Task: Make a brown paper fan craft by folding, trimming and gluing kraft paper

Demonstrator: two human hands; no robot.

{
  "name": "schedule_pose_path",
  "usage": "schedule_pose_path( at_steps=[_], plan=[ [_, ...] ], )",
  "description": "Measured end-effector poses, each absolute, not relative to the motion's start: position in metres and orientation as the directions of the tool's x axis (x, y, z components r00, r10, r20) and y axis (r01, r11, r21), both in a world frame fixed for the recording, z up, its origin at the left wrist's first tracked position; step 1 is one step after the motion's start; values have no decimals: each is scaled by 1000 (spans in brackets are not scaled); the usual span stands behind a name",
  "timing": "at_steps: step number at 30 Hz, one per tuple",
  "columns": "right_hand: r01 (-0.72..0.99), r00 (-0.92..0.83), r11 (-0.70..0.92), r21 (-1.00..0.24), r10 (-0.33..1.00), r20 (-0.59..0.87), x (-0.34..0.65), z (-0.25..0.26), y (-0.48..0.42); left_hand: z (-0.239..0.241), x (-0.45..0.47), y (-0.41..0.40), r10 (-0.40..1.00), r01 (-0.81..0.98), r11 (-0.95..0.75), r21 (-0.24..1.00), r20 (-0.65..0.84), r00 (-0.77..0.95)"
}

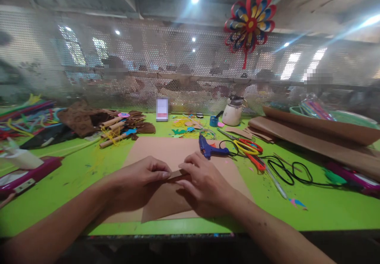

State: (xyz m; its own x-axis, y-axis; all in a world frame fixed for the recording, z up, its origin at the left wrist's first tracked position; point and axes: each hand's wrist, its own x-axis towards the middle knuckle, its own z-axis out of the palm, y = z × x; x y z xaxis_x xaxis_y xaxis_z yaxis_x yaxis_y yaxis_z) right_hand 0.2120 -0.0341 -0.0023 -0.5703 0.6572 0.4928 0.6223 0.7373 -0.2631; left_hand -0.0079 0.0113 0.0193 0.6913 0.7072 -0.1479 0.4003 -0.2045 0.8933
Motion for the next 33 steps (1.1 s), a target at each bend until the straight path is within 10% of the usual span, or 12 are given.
schedule_pose_path(
  at_steps=[8, 33],
  plan=[
    [553, -377, 353, -755, 914, 151, 212, 4, -22, 23, 1, 1, 682, 488, -536, 689, 13, 731],
    [568, -443, 504, -650, 854, 274, 219, 8, -26, 27, 6, -17, 715, 561, -610, 560, 84, 694]
  ],
)
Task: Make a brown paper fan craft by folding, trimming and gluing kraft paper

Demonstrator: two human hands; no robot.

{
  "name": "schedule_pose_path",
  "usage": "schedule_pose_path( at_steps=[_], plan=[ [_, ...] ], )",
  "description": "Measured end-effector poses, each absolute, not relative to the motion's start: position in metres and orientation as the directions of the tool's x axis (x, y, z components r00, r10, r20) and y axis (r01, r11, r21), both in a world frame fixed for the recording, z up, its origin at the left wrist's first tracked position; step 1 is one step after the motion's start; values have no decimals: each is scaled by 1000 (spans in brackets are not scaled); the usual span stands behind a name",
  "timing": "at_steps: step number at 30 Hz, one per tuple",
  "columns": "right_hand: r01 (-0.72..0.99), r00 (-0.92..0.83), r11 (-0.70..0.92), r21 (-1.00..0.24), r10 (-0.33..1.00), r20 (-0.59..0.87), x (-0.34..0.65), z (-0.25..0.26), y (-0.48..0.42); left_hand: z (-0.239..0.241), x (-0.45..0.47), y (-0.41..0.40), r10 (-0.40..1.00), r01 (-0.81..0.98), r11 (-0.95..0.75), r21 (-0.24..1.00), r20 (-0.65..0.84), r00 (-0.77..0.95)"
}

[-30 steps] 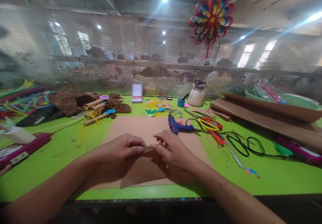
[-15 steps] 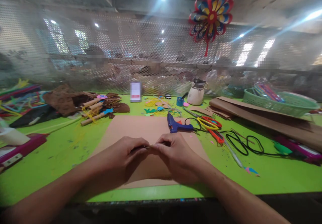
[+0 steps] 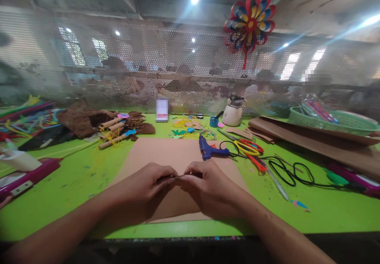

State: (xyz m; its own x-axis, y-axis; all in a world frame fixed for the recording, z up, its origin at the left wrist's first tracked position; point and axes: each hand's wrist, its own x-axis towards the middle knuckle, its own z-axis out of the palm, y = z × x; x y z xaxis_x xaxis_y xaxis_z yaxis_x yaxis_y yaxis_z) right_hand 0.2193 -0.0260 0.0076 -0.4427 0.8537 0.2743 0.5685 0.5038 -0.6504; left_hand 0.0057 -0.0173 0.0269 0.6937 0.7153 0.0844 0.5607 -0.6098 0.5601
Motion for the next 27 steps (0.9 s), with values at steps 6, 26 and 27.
schedule_pose_path(
  at_steps=[6, 26, 27],
  plan=[
    [644, -414, 481, -595, 873, 257, 227, 10, -19, 27, 3, -15, 763, 633, -587, 506, 82, 642],
    [641, -498, 518, -567, 842, 207, 222, 17, -23, 22, 8, -9, 744, 580, -564, 587, 57, 666],
    [655, -484, 510, -558, 850, 209, 223, 17, -23, 22, 8, -8, 744, 581, -560, 590, 49, 667]
  ],
)
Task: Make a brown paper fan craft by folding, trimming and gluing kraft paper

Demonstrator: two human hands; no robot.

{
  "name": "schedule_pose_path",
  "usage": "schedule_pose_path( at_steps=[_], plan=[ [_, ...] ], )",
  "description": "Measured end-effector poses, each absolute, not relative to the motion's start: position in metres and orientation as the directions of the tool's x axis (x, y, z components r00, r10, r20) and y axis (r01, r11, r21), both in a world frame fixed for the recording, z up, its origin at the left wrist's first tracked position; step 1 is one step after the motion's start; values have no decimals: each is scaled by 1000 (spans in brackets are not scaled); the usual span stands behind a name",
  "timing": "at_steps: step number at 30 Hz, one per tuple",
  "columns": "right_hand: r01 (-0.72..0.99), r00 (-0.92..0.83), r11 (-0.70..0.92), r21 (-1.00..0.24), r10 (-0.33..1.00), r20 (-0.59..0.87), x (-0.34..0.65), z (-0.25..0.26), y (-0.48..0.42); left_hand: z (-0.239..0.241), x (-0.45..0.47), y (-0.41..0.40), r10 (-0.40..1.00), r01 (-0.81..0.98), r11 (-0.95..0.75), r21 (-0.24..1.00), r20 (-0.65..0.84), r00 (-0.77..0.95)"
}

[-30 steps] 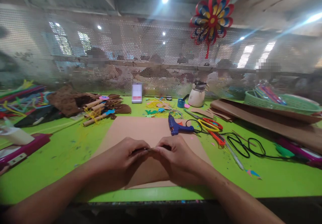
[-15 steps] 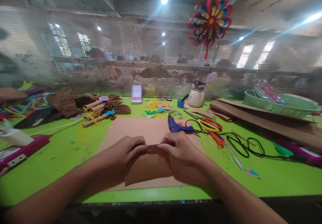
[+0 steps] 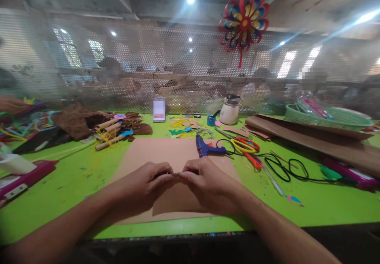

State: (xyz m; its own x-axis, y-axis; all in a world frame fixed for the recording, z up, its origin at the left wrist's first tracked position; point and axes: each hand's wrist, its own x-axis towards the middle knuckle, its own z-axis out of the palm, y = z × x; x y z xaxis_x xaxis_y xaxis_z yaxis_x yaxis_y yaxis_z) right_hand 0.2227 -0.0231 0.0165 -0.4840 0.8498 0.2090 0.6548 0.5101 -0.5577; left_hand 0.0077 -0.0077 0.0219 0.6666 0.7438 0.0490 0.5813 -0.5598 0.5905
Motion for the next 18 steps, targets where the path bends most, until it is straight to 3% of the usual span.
schedule_pose_path(
  at_steps=[5, 9, 12, 14, 18],
  plan=[
    [588, -489, 482, -650, 852, 190, 231, 12, -16, 22, 2, 3, 723, 531, -510, 677, 4, 690],
    [203, -420, 327, -923, 881, 219, 242, 4, -5, 22, -3, 5, 721, 321, -170, 932, -105, 685],
    [-75, -400, 176, -981, 896, 192, 244, 1, -5, 21, -6, 5, 691, 175, 48, 983, -159, 705],
    [-94, -497, 189, -977, 842, 211, 242, 3, -9, 19, -8, 6, 625, 176, 87, 981, -191, 757],
    [-7, -620, 382, -924, 724, 304, 233, 12, -21, 13, -6, 7, 518, 166, 199, 966, -247, 819]
  ],
)
